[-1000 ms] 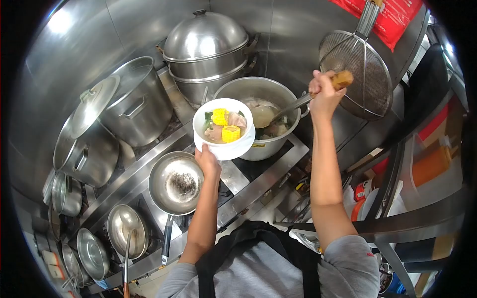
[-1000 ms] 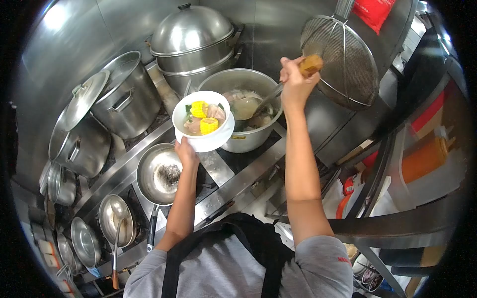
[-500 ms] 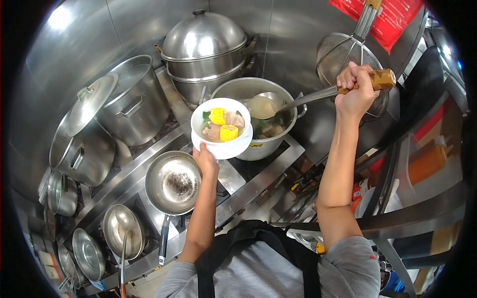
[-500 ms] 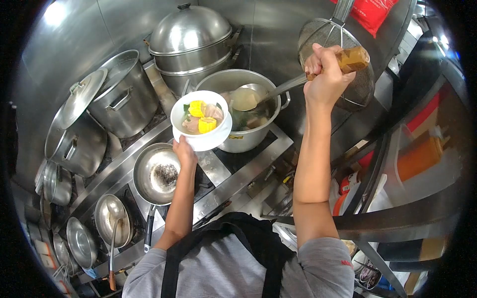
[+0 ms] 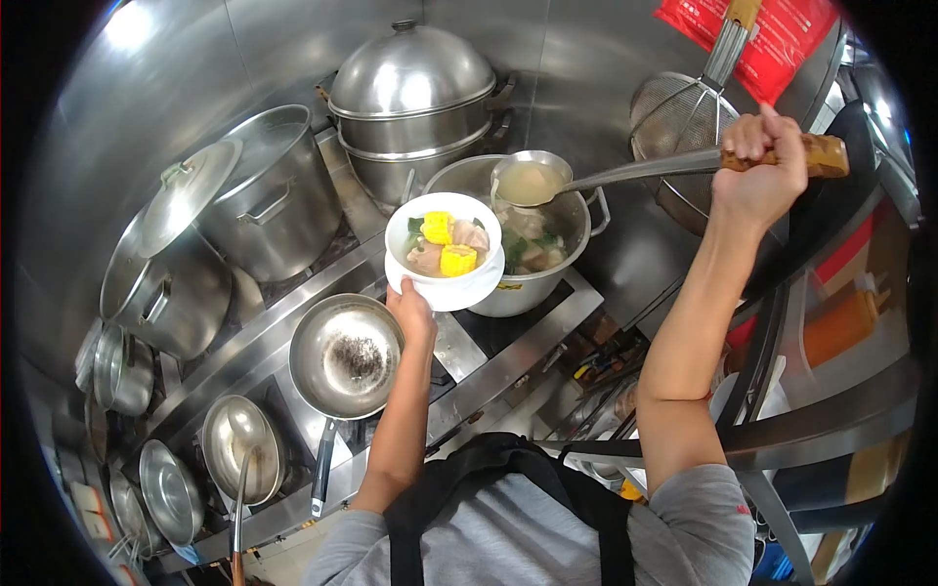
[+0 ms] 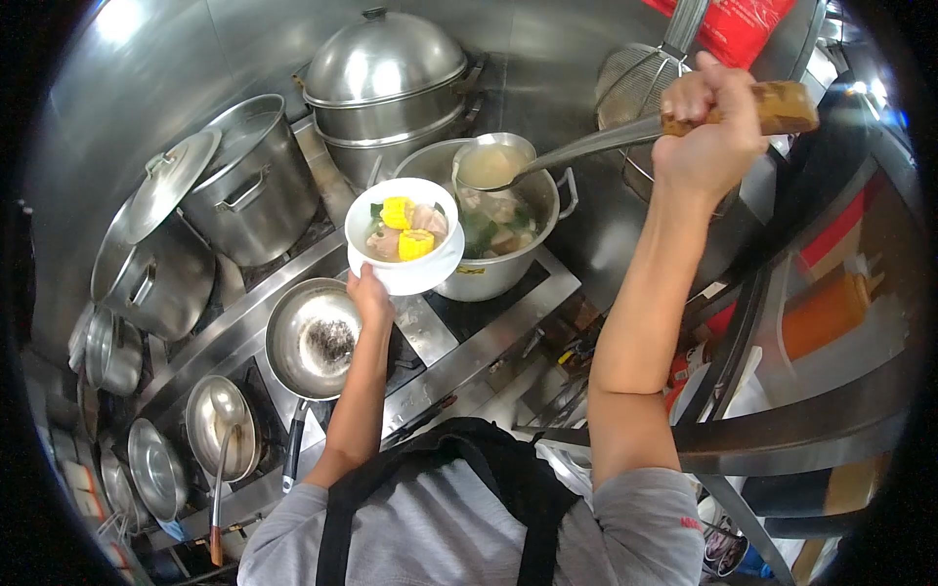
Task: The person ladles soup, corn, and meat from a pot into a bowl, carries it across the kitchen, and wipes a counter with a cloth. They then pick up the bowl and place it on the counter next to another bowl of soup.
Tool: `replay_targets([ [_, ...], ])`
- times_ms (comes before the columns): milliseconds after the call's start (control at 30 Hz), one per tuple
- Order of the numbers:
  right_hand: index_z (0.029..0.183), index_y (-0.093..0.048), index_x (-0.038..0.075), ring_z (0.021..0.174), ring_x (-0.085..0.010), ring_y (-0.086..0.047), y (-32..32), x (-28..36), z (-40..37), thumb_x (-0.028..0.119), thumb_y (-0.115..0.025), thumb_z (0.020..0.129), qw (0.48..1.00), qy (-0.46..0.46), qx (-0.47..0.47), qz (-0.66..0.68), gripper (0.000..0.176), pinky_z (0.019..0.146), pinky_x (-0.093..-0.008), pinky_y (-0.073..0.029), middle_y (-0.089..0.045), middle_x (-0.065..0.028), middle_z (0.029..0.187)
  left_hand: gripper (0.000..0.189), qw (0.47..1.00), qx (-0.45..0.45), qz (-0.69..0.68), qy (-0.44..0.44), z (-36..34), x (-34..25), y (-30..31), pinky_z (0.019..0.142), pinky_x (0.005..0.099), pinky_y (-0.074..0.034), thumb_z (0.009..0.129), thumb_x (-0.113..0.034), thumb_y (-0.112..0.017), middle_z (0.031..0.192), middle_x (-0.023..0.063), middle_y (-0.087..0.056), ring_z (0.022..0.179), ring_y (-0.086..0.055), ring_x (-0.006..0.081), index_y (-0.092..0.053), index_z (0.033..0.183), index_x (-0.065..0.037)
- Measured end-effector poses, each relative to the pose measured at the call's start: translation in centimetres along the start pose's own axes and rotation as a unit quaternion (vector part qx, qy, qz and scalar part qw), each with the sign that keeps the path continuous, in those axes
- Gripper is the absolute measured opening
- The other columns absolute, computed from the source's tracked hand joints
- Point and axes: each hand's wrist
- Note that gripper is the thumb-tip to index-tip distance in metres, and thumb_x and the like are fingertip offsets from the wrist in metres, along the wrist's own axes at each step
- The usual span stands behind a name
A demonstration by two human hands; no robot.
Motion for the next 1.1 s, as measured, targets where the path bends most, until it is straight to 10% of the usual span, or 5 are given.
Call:
replay_targets([
  [633,0.053,-0.036,0.01,0.043,-0.0123,-0.03,-4.8,4.8,-1.5,0.009,-0.049,0.073,0.992,-0.017,0.125,0.031,0.024,0.045,-0.0255,-0.027,-0.031,-0.0003,0.045,0.024,1.0,-0.001,0.007,-0.008,-0.2,-0.5,-0.3,0.071,0.029,-0.046,0.086,-0.008,-0.044,0.096,0.0147,-0.059,0.082,-0.059,0.0198,-0.048,0.105,0.006],
  [1100,0.063,-0.038,0.01,0.047,-0.0091,-0.032,-6.0,6.5,-3.9,0.014,-0.046,0.074,0.896,0.01,0.443,-0.004,0.014,0.047,-0.0213,-0.032,-0.036,0.0016,0.049,0.023,1.0,-0.011,0.009,-0.003,-0.3,-0.8,-0.6,0.072,0.0293,-0.044,0.086,-0.007,-0.044,0.094,0.0144,-0.059,0.081,-0.058,0.0187,-0.05,0.103,0.007],
])
Point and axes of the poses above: each hand's wrist, its own z-axis towards the middle knuckle, its own y-axis out of the back of the hand, x = y × z
